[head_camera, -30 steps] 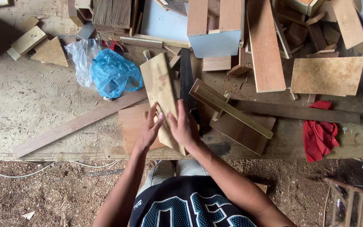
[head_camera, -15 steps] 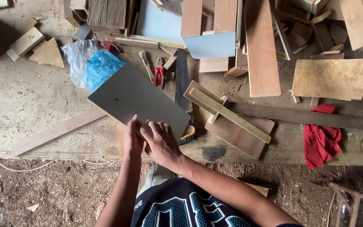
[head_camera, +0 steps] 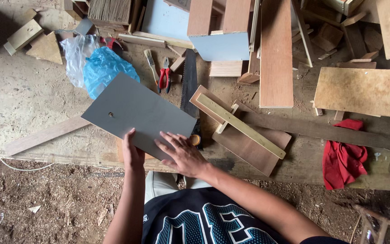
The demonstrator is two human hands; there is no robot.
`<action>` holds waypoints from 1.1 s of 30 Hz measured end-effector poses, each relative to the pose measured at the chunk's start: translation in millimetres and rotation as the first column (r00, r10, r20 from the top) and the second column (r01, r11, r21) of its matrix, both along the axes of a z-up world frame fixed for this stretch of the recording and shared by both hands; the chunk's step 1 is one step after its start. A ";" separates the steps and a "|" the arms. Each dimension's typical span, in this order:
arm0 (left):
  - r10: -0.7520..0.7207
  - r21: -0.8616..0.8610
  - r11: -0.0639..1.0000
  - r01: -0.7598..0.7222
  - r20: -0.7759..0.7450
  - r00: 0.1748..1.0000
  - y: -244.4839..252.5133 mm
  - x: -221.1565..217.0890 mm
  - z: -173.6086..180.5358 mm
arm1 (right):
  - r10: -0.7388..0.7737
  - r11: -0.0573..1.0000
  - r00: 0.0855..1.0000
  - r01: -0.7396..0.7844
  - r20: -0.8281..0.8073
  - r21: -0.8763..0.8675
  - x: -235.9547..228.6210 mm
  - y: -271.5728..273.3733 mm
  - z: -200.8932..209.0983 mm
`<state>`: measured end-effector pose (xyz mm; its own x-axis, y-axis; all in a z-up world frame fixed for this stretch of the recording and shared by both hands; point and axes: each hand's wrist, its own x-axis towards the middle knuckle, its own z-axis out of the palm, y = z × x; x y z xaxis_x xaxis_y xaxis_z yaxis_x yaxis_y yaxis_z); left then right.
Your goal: The person organizes wood pieces on a workbench, then uses a hand saw to cut a long wooden plank. The person handles various wood pieces and tools, including a hand saw, pliers, and a brush, while working in a cluttered workshop environment.
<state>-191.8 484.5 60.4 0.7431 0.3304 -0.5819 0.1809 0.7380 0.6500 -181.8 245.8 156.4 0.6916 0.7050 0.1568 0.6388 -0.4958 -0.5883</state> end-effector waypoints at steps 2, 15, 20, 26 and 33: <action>-0.030 0.061 0.998 0.027 0.052 0.998 9.7 12.4 16.0 | 0.008 0.999 0.999 -0.006 0.052 -0.039 4.1 -10.6 -12.9; -0.059 0.175 0.984 0.031 0.158 0.986 117.5 4.2 49.0 | -0.771 0.637 0.613 0.748 -0.172 -0.187 0.1 -10.2 -109.0; 0.079 0.113 0.991 -0.071 -0.070 0.994 136.3 5.0 43.0 | -0.852 0.518 0.493 0.843 -0.174 -0.148 5.6 -14.5 -116.5; 0.064 0.005 0.998 -0.064 0.031 0.997 163.2 -1.7 41.7 | -0.884 0.460 0.465 0.855 -0.036 -0.239 17.9 -24.0 -103.7; 0.092 0.035 0.996 -0.088 -0.130 0.987 187.9 -2.1 32.5 | -0.894 0.379 0.429 0.879 0.132 -0.289 31.2 -11.4 -103.8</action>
<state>-193.9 672.3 92.9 0.6273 0.4107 -0.6617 0.2003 0.7360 0.6466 -150.6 234.4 52.6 0.9490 -0.3133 0.0356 -0.2848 -0.8999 -0.3302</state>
